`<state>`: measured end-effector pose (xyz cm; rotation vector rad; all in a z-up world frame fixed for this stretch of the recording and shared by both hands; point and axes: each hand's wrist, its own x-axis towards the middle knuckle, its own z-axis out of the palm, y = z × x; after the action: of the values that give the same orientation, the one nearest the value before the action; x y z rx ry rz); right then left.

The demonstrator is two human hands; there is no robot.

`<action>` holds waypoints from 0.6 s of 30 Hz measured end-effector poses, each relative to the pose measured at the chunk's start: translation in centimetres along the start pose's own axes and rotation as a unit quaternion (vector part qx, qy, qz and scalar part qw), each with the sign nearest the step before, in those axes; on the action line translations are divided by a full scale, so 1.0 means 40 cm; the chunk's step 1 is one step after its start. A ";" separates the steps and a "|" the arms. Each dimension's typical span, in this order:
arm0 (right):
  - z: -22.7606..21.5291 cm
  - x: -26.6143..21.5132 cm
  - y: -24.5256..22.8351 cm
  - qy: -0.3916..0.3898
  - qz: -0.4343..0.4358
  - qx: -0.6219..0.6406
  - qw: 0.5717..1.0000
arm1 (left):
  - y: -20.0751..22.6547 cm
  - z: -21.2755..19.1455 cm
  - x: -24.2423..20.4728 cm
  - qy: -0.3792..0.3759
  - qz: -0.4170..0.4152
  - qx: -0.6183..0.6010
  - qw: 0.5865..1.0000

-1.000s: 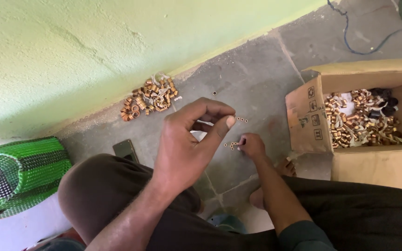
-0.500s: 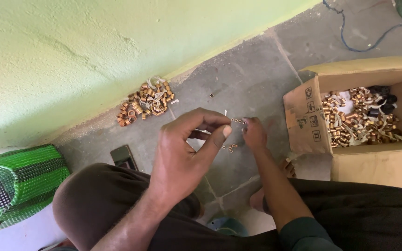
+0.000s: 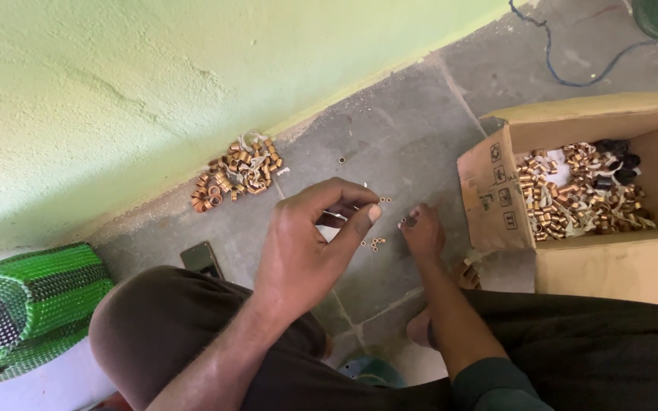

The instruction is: Thread small brass components onto a thin wire or rod.

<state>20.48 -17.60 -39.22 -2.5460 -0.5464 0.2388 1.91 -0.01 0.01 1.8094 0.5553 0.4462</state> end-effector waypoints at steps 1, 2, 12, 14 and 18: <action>0.016 0.009 0.022 0.002 0.000 0.000 1.000 | 0.002 0.001 0.000 0.000 0.002 0.000 1.000; 0.033 0.019 0.043 -0.067 -0.016 -0.028 0.997 | 0.004 0.003 -0.001 -0.001 -0.005 0.004 1.000; -0.095 0.113 -0.256 -0.269 0.005 0.538 0.799 | -0.047 -0.032 0.018 0.061 0.059 0.050 0.995; -0.240 0.117 -0.387 -0.283 -0.051 0.577 0.765 | -0.034 -0.049 0.023 0.089 0.044 0.044 0.994; -0.488 0.061 -0.567 -0.283 -0.205 0.612 0.710 | -0.020 -0.072 0.016 0.118 0.002 0.029 0.993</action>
<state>20.40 -7.67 -10.88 -0.9756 -0.7864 0.8799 0.72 2.79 0.11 1.8258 0.7343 0.6565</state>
